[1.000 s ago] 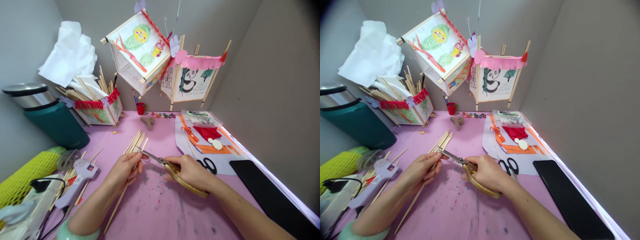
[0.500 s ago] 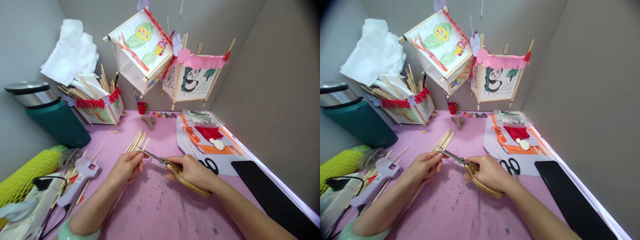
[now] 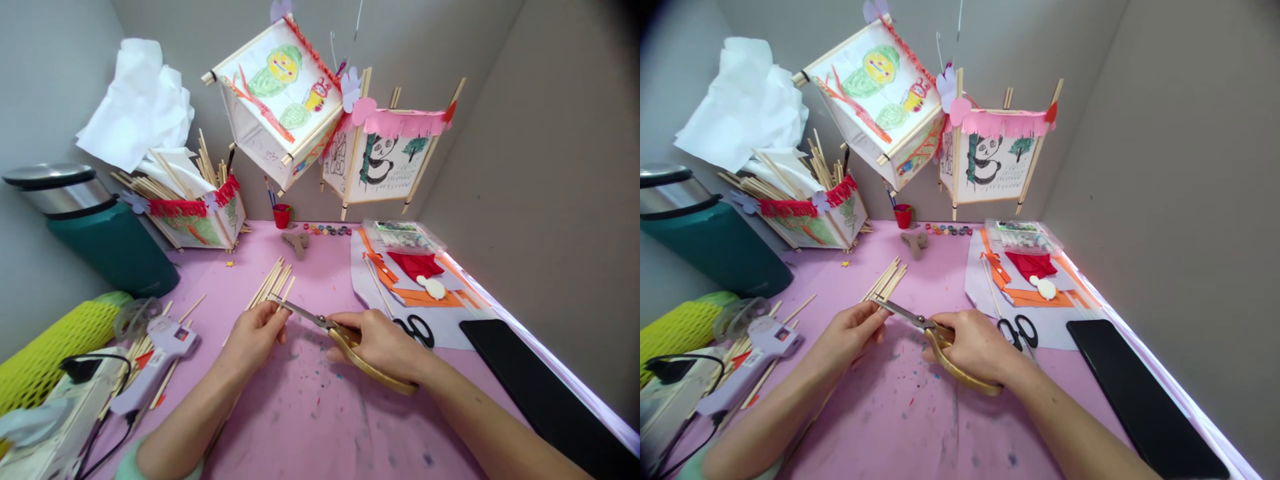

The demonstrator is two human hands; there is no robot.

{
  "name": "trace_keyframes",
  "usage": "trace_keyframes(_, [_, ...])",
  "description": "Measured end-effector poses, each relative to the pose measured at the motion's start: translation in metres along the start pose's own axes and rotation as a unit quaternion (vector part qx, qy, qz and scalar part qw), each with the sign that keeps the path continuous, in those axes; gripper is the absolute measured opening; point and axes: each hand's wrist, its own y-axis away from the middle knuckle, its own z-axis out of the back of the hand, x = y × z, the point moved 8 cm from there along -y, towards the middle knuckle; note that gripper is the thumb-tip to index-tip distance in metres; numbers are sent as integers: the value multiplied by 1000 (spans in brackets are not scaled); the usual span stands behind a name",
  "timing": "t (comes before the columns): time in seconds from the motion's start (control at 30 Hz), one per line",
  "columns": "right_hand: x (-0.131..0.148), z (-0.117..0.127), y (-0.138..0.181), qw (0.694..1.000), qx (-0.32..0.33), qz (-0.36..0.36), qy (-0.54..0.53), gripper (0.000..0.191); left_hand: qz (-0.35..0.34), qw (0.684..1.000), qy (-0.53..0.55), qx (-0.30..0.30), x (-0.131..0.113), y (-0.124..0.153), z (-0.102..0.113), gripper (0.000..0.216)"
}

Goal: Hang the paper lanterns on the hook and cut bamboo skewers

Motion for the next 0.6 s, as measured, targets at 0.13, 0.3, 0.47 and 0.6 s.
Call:
trace_keyframes(0.13, [1, 1, 1, 1000, 4, 2, -2, 23, -13, 1000, -2, -2, -1, 0, 2, 29])
trace_keyframes(0.3, [1, 2, 2, 1000, 18, 10, -18, 21, 29, 993, 94, 62, -2, 2, -3, 29])
trace_keyframes(0.47, [-1, 3, 1, 1000, 4, 14, -7, 23, 35, 987, 136, 82, -6, 5, -5, 29])
trace_keyframes(0.6, [-2, 0, 1, 1000, 5, 14, 0, 23, 41, 991, 113, 67, -1, 2, -5, 31])
